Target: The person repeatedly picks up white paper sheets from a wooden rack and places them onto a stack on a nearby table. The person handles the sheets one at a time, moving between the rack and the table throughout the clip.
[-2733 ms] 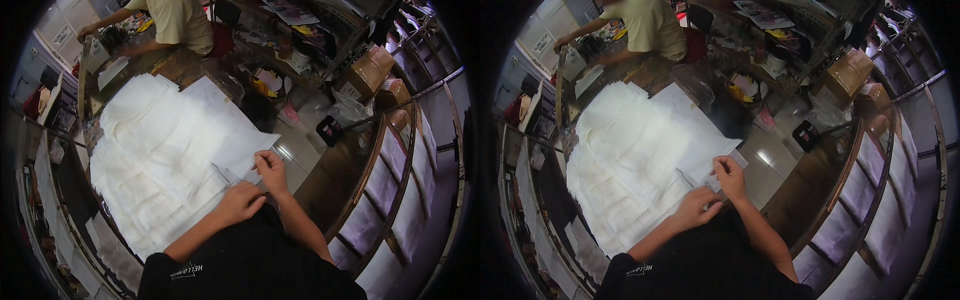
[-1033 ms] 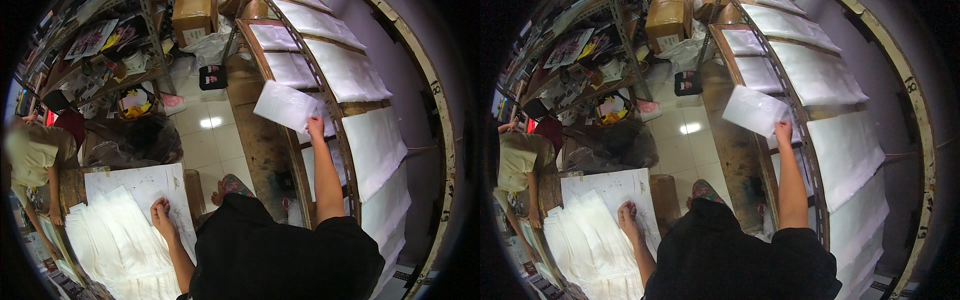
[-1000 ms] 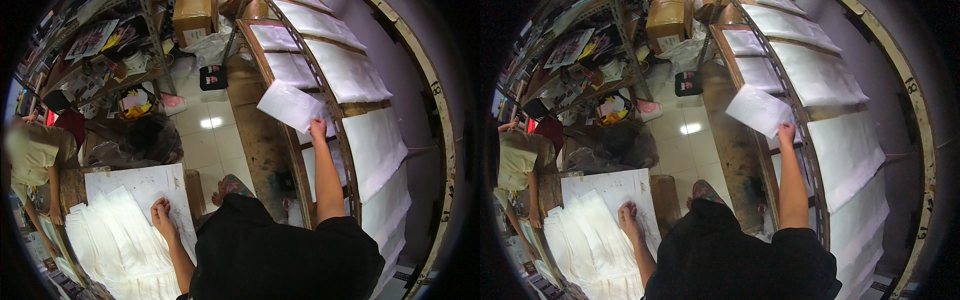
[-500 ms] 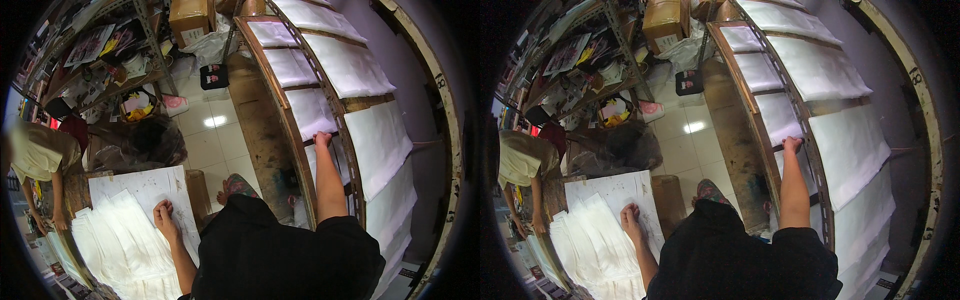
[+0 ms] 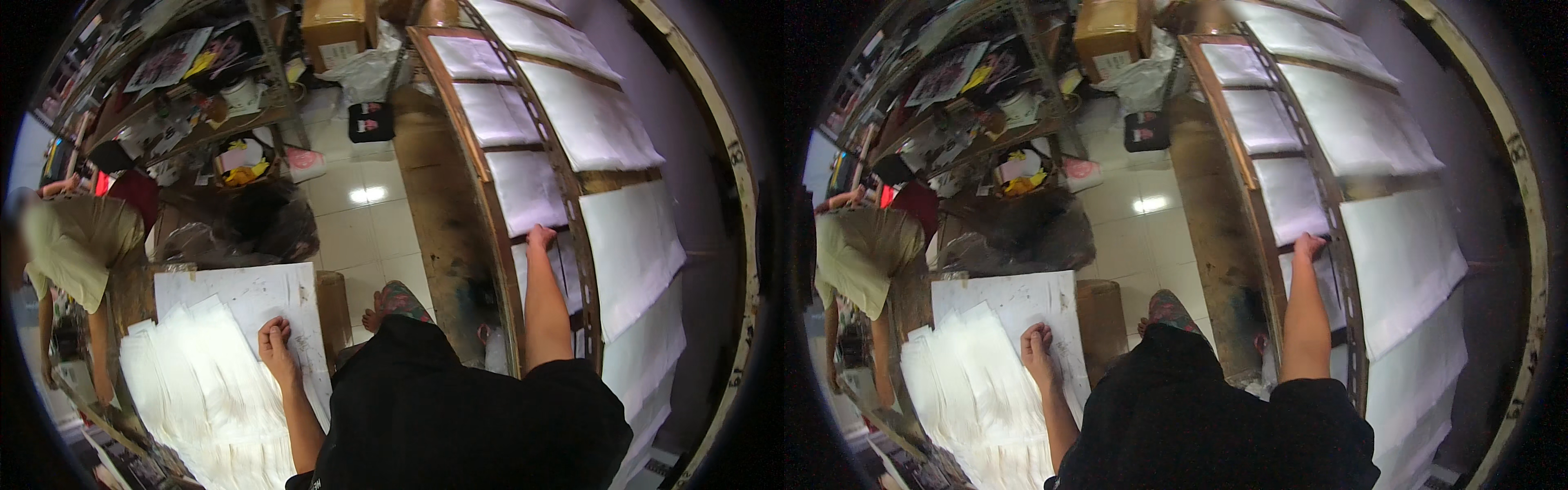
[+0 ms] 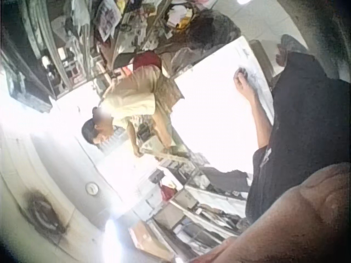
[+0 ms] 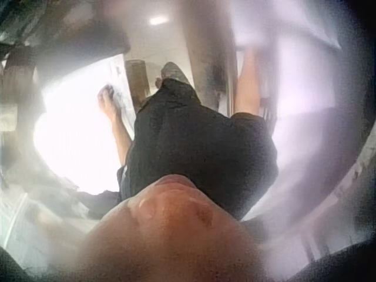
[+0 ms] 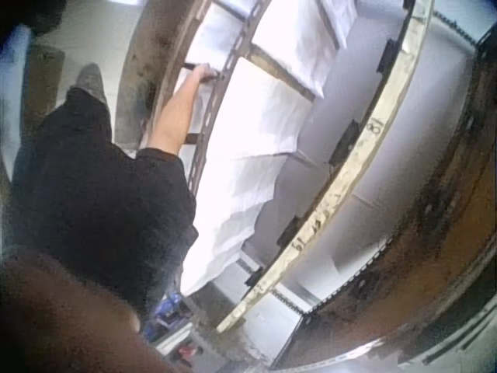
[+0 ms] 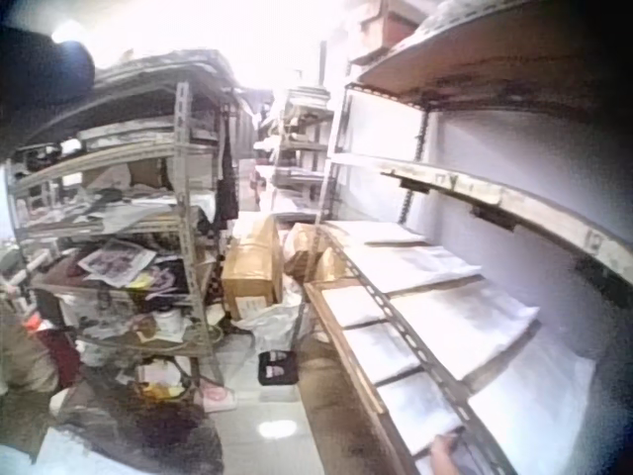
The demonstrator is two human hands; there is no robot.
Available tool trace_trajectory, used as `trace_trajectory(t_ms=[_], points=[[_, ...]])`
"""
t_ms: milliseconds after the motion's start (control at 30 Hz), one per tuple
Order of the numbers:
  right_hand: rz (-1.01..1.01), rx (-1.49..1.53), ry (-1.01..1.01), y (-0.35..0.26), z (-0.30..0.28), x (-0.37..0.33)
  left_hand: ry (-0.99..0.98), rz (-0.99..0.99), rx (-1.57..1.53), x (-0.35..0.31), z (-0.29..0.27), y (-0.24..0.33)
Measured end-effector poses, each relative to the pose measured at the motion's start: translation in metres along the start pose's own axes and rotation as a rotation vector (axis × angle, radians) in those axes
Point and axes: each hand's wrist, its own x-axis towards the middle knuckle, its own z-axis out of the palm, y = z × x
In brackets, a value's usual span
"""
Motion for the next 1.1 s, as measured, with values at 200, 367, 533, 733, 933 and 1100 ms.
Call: trace_trajectory(t_ms=[200,367,533,733,933,1100], points=[[-0.708,0.257,0.033,0.026,0.036,-0.056,0.033,0.031,0.04,0.0,0.011,0.008],[-0.469,0.23,-0.71,0.0,0.07,-0.243,0.061,0.119,0.162,-0.022,0.005,0.012],[-0.812,0.077,-1.062,0.056,0.117,-0.294,0.048,0.233,0.26,-0.043,-0.002,0.071],[-0.759,-0.253,-1.418,0.079,0.123,-0.325,0.172,0.215,0.369,-0.08,-0.034,0.104],[-0.791,-0.356,-1.487,0.09,0.152,-0.3,0.336,0.157,0.425,-0.115,-0.065,0.127],[-0.883,-0.398,-1.438,0.092,0.176,-0.278,0.453,0.185,0.578,-0.116,-0.092,0.148]])
